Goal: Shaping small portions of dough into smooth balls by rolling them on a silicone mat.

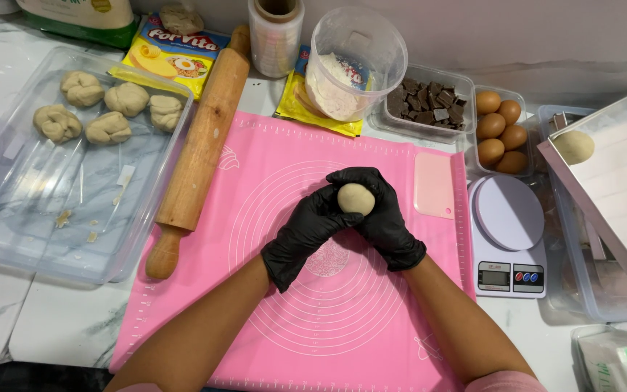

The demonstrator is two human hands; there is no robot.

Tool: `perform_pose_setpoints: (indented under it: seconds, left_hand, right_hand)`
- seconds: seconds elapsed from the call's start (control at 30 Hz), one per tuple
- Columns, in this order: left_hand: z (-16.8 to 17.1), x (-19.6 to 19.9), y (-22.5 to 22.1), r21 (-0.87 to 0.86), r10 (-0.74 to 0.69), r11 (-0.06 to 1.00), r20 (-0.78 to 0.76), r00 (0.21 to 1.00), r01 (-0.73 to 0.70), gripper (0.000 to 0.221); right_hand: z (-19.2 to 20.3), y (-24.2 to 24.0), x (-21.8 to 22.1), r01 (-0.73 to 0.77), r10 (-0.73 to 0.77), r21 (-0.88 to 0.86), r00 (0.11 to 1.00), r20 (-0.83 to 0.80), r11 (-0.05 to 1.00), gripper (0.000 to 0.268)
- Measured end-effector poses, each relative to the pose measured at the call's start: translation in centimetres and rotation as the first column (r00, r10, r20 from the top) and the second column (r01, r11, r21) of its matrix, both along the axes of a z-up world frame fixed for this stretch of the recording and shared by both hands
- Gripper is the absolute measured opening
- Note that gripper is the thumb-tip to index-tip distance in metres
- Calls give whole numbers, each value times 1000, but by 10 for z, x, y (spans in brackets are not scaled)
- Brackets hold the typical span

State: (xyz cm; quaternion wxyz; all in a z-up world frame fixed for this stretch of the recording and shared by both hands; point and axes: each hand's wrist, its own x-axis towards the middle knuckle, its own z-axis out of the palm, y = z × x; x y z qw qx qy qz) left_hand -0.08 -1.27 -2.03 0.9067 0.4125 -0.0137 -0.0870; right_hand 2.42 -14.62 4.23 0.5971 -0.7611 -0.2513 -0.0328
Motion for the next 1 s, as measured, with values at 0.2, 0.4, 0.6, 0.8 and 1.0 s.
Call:
perform_pose_setpoints:
  seconds: [0.2,0.4,0.6,0.8,1.0]
  left_hand:
    - [0,-2,1,82,4,997,25,1000,-6,63]
    - [2,-6,-2,103,-1,995,60,998,-5,71]
    - [25,-11,1,429,-31,903,153,988,-38,92]
    - [-19,10,1,-4,14,1000,89,996,-14,89]
    - [16,1,11,100,32,994,64,997,-38,53]
  right_hand:
    - [-10,-4,12,-150,217,256,942,-258,955,88]
    - [6,4,-1,-46,52,-70,995,82,996,55]
    - [-1,-1,6,-79,82,-38,991,109,996,59]
    - [1,5,4,-110,106,110,994,42,988,50]
    - [-2,5,2,-51,47,145,998,33,988,43]
